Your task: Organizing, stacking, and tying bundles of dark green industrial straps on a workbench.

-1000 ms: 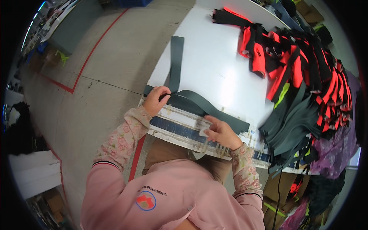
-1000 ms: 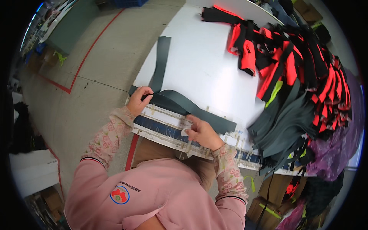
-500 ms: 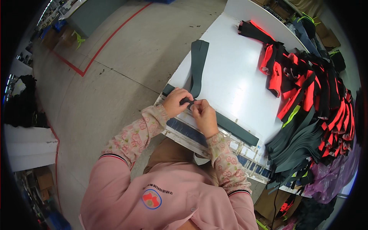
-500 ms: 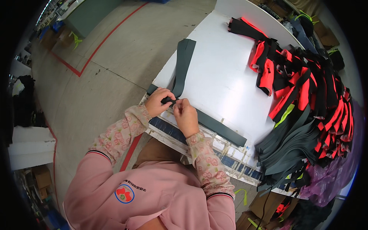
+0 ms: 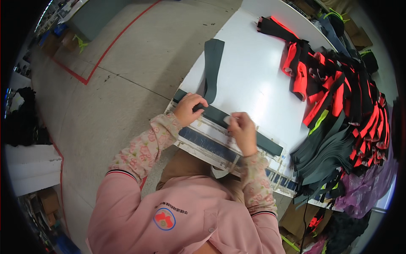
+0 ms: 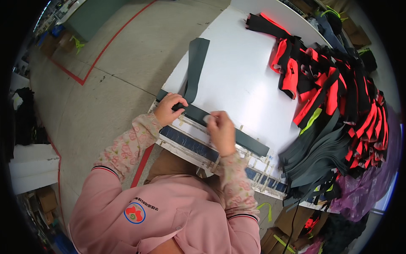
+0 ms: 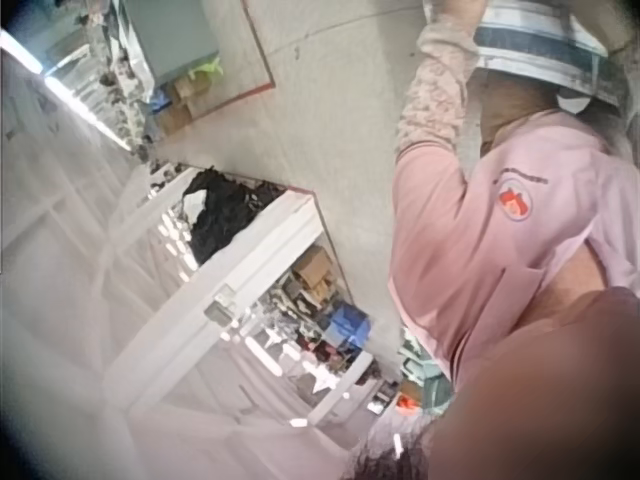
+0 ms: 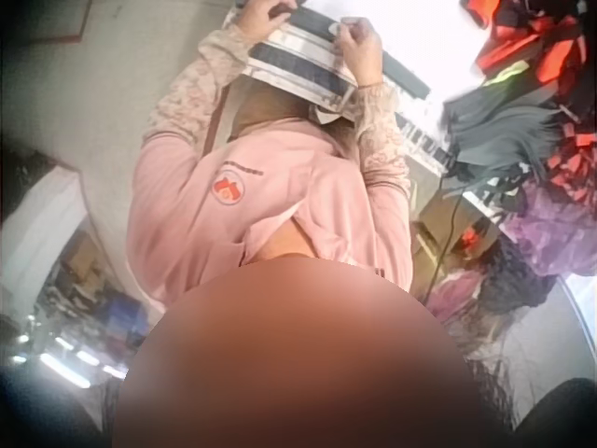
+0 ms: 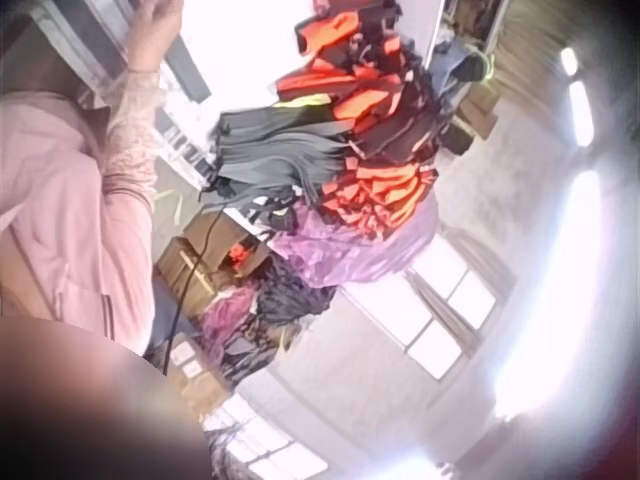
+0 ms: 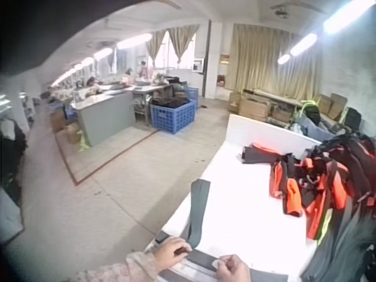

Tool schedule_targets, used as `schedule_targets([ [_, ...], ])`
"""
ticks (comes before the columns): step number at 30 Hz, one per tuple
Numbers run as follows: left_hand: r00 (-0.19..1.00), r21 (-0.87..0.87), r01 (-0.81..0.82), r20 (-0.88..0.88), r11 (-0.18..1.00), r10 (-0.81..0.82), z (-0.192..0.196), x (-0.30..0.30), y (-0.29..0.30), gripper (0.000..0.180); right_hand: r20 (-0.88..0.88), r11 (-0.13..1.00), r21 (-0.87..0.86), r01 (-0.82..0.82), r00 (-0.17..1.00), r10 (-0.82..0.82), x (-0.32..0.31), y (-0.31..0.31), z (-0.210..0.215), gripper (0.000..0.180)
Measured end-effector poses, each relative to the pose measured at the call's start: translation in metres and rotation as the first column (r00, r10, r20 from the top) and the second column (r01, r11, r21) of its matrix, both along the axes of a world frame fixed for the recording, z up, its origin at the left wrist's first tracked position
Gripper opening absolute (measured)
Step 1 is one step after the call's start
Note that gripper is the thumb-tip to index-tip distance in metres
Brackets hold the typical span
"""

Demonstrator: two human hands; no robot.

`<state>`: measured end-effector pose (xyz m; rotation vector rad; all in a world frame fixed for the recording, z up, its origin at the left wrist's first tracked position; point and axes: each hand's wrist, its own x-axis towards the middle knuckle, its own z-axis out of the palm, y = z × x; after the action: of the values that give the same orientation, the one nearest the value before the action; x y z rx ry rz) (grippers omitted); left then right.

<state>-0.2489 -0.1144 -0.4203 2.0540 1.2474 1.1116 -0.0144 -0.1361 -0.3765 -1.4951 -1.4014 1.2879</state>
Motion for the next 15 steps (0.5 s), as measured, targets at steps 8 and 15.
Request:
schedule_targets([
  [8, 0.998, 0.017, 0.057, -0.024, 0.998, -0.056, 0.004, -0.006, 0.001, 0.026, 0.094, 0.992, 0.036, 0.122, 0.988, -0.125, 0.118, -0.041, -0.007, 0.012],
  [15, 0.998, -0.1, 0.041, -0.052, 0.994, -0.047, 0.009, -0.003, 0.0, 0.033, 0.302, 0.978, 0.204, 0.034, 0.948, -0.096, 0.112, -0.047, -0.003, 0.012],
])
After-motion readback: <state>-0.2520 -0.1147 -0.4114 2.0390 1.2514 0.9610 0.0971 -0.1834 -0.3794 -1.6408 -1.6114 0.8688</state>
